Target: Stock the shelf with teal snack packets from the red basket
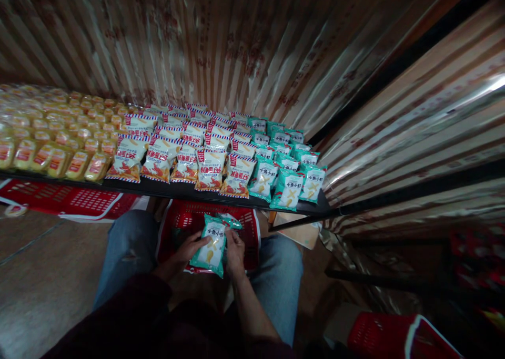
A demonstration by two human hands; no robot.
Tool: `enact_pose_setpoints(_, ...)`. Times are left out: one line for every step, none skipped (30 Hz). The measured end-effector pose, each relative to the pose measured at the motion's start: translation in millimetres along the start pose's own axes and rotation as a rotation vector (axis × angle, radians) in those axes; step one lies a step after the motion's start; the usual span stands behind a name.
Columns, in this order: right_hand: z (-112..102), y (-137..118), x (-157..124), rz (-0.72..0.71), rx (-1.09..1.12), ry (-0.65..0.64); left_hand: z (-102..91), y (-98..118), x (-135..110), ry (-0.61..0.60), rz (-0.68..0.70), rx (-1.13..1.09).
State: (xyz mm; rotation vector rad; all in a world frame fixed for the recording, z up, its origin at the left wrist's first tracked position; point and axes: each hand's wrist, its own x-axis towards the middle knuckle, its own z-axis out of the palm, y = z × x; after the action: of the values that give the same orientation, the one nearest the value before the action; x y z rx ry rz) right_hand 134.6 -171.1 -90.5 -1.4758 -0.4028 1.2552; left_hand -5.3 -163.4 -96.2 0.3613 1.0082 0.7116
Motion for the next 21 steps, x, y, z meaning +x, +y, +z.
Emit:
enact_pose_setpoints(0.6, -1.5, -1.1, 0.004, 0.011, -0.01, -0.5, 0.2, 0.4, 0.003, 0.006, 0.005)
enact_pose_setpoints(1.1, -3.1, -2.2, 0.006, 0.021, -0.019, -0.9, 0.4, 0.6, 0.003, 0.014, 0.014)
enact_pose_setpoints(1.4, -4.7, -3.1, 0.007, 0.028, -0.025, -1.4, 0.6, 0.4, 0.002, 0.02, 0.025)
enact_pose_setpoints(1.5, -6.2, -3.8, 0.009, 0.034, -0.027, -1.8, 0.8, -0.1, -0.001, 0.023, 0.033)
enact_pose_setpoints(1.5, -7.4, -4.2, 0.012, 0.038, -0.021, -2.0, 1.0, -0.8, -0.006, 0.023, 0.041)
enact_pose_setpoints(1.2, -8.4, -4.4, 0.016, 0.04, -0.01, -2.0, 1.1, -1.7, -0.013, 0.022, 0.049)
enact_pose_setpoints(0.8, -9.1, -4.4, 0.021, 0.042, 0.005, -1.9, 1.3, -2.8, -0.021, 0.019, 0.055)
enact_pose_setpoints(0.4, -9.5, -4.1, 0.027, 0.044, 0.02, -1.6, 1.3, -3.9, -0.031, 0.015, 0.059)
enact_pose_setpoints(-0.1, -9.8, -3.8, 0.031, 0.046, 0.036, -1.3, 1.4, -5.0, -0.042, 0.011, 0.061)
enact_pose_setpoints(-0.5, -9.8, -3.5, 0.034, 0.049, 0.05, -0.9, 1.3, -5.9, -0.052, 0.007, 0.063)
enact_pose_setpoints(-0.9, -9.8, -3.3, 0.037, 0.053, 0.062, -0.7, 1.3, -6.7, -0.061, 0.003, 0.064)
enact_pose_setpoints(-1.2, -9.9, -3.0, 0.04, 0.056, 0.074, -0.6, 1.1, -7.3, -0.067, 0.001, 0.064)
enact_pose_setpoints(-1.6, -9.9, -2.8, 0.042, 0.06, 0.086, -0.6, 0.9, -7.7, -0.072, -0.001, 0.064)
enact_pose_setpoints(-2.0, -10.2, -2.7, 0.043, 0.062, 0.098, -0.9, 0.7, -8.1, -0.075, -0.001, 0.064)
enact_pose_setpoints(-2.5, -10.6, -2.6, 0.044, 0.065, 0.11, -1.4, 0.3, -8.5, -0.08, -0.003, 0.065)
enact_pose_setpoints(-3.1, -11.3, -2.5, 0.043, 0.067, 0.12, -1.9, -0.1, -9.0, -0.086, -0.005, 0.066)
enact_pose_setpoints(-3.7, -12.3, -2.6, 0.04, 0.069, 0.13, -2.6, -0.5, -9.5, -0.092, -0.008, 0.067)
enact_pose_setpoints(-4.4, -13.5, -2.8, 0.035, 0.071, 0.138, -3.1, -1.0, -10.1, -0.099, -0.01, 0.069)
enact_pose_setpoints(-5.0, -14.9, -3.2, 0.031, 0.073, 0.143, -3.4, -1.5, -10.8, -0.105, -0.013, 0.071)
enact_pose_setpoints(-5.6, -16.5, -3.9, 0.028, 0.073, 0.146, -3.5, -2.0, -11.6, -0.111, -0.014, 0.073)
enact_pose_setpoints(-5.9, -18.0, -4.7, 0.027, 0.072, 0.145, -3.2, -2.3, -12.3, -0.118, -0.014, 0.076)
